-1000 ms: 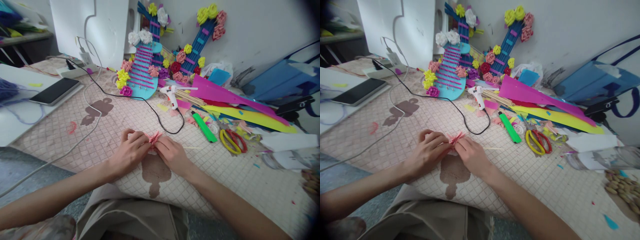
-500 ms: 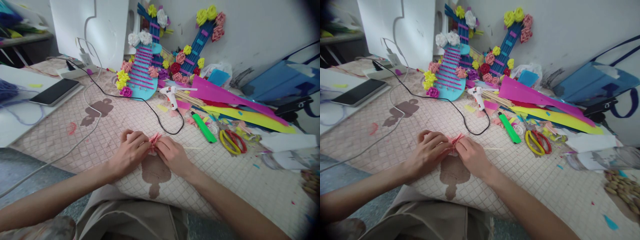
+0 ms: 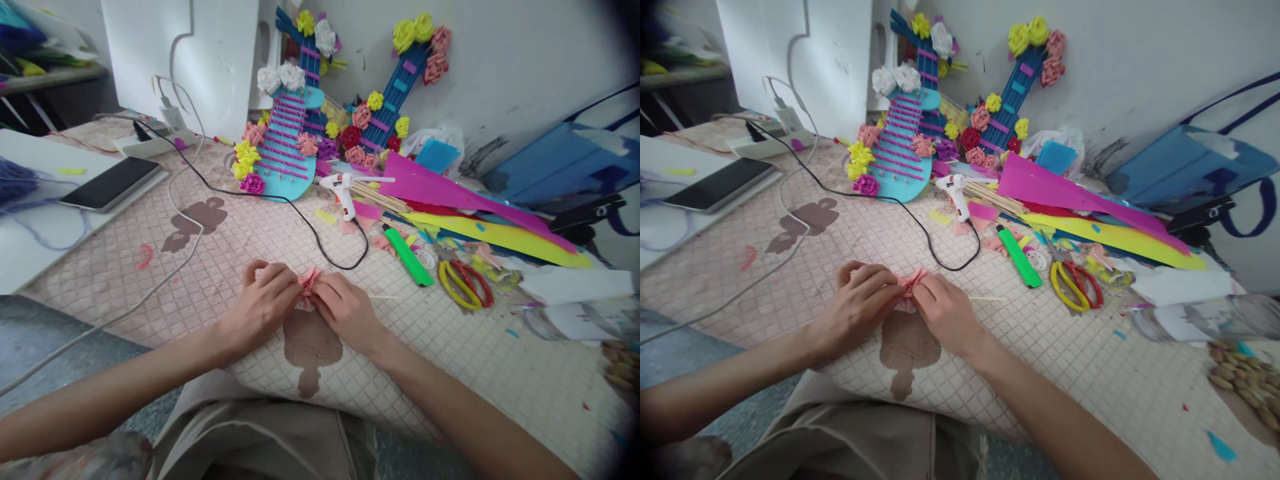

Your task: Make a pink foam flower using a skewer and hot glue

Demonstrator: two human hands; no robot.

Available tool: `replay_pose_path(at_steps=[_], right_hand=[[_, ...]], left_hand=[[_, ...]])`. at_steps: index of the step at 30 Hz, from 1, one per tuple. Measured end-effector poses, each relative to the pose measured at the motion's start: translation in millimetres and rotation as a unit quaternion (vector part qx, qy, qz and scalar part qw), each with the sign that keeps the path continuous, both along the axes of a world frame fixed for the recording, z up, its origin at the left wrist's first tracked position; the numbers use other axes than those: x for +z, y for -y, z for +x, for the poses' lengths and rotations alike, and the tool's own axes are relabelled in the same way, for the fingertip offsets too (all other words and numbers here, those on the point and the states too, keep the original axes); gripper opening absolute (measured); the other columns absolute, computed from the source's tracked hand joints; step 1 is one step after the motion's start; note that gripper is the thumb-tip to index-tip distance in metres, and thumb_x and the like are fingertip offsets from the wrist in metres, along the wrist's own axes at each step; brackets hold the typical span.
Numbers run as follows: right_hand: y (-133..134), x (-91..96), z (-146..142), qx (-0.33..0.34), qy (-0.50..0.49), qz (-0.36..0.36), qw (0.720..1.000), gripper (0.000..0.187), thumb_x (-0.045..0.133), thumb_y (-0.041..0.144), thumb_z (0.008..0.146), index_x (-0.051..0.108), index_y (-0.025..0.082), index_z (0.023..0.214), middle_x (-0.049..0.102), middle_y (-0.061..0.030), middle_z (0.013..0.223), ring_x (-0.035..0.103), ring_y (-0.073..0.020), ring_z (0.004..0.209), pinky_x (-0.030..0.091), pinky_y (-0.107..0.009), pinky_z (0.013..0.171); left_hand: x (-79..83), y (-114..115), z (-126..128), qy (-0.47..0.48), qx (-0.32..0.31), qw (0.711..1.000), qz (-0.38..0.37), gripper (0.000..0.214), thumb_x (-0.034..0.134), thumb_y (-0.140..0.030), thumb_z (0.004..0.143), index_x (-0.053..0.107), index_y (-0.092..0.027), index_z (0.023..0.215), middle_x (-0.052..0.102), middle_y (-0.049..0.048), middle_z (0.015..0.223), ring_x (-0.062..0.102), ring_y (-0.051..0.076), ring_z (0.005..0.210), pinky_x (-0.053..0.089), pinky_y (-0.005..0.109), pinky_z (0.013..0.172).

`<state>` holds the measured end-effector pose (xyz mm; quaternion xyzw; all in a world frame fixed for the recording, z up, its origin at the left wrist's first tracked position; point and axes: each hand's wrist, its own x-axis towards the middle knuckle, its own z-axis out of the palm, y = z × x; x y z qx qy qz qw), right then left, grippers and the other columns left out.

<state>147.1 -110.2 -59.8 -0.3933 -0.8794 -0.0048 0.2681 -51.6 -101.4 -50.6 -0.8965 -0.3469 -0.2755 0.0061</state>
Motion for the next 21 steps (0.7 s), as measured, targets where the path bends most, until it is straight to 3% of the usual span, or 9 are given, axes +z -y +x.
replay_pose_path(at_steps=[8, 15, 21], right_hand=[[1, 2.6, 0, 0.000, -0.021, -0.003, 1.000, 0.016, 0.045, 0.017, 0.093, 0.061, 0.014, 0.092, 0.062, -0.0098, 0.092, 0.054, -0.0203, 0.087, 0.049, -0.034, 0.075], [8, 6.7, -5, -0.014, -0.009, 0.005, 1.000, 0.022, 0.053, 0.031, 0.089, 0.058, 0.016, 0.074, 0.059, -0.0069, 0.080, 0.049, -0.0204, 0.081, 0.043, -0.037, 0.074], [11, 5.9, -10, -0.048, 0.012, 0.019, 0.999, 0.022, 0.054, 0.030, 0.087, 0.058, 0.017, 0.070, 0.058, -0.0048, 0.074, 0.048, -0.0202, 0.080, 0.037, -0.036, 0.072]], left_hand=[[-2.6, -1, 1, 0.002, 0.005, 1.000, -0.003, 0.016, 0.046, -0.022, 0.096, 0.060, -0.019, 0.089, 0.064, 0.0025, 0.090, 0.052, 0.020, 0.093, 0.029, 0.042, 0.090], [-3.1, 0, 1, 0.017, 0.002, 1.000, 0.006, 0.013, 0.049, -0.021, 0.094, 0.060, -0.020, 0.086, 0.064, 0.0012, 0.088, 0.052, 0.019, 0.091, 0.028, 0.043, 0.090], [-3.1, -1, 1, 0.017, 0.004, 1.000, 0.007, 0.010, 0.052, -0.022, 0.093, 0.060, -0.021, 0.087, 0.063, 0.0006, 0.087, 0.051, 0.020, 0.092, 0.027, 0.043, 0.091]])
